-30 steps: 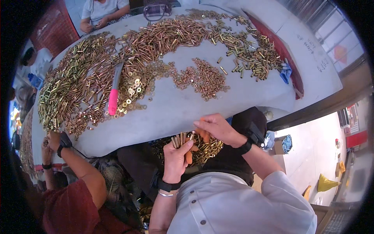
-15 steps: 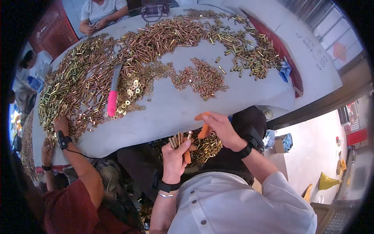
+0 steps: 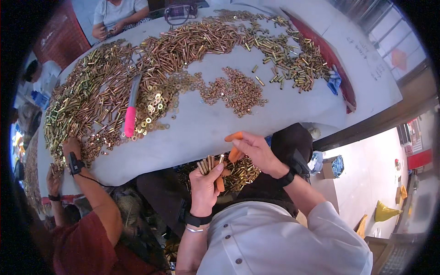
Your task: Sorting and assembling sets of metal bolts and washers from a pile on a table.
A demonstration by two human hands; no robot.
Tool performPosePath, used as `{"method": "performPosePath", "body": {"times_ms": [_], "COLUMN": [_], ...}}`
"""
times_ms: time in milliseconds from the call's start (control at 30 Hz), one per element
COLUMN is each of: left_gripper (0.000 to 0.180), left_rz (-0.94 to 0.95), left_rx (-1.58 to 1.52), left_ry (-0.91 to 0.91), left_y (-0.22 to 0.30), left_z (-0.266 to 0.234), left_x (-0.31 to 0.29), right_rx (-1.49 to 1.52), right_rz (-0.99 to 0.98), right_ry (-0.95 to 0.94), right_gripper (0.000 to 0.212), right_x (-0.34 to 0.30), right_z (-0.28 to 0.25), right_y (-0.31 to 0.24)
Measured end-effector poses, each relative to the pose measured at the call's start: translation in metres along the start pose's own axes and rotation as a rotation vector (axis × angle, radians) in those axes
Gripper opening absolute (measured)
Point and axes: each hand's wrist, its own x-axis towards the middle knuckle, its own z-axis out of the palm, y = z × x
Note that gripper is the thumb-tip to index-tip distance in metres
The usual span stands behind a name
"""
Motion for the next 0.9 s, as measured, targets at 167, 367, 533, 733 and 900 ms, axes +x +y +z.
{"method": "performPosePath", "body": {"times_ms": [167,367,533,733,900], "left_gripper": [0.012,0.014,0.014,0.015,0.017], "left_rz": [-0.018,-0.002,-0.030,-0.051,-0.065], "left_rx": [0.033,0.002,0.005,-0.017,-0.023], "left_ry": [-0.062,-0.060,-0.072,-0.084,-0.098], "left_y": [-0.002,-0.011,-0.003,-0.009,-0.006], "left_z": [0.000,0.002,0.004,0.003,0.007], "left_x": [-0.001,0.001,0.000,0.002,0.000], "right_rx": [-0.085,-0.067,-0.119,-0.035,-0.015], "right_rz": [0.004,-0.004,0.070,0.005,0.025], "right_ry": [-0.036,-0.061,-0.044,-0.032,-0.068], "right_gripper": [0.017,0.019,0.017,0.014,0.011], "right_x": [0.005,0.004,0.004,0.005,0.001], "right_z": [-0.001,-0.002,-0.004,-0.002,-0.008], "right_y": [0.020,0.016,0.009,0.017,0.015]}}
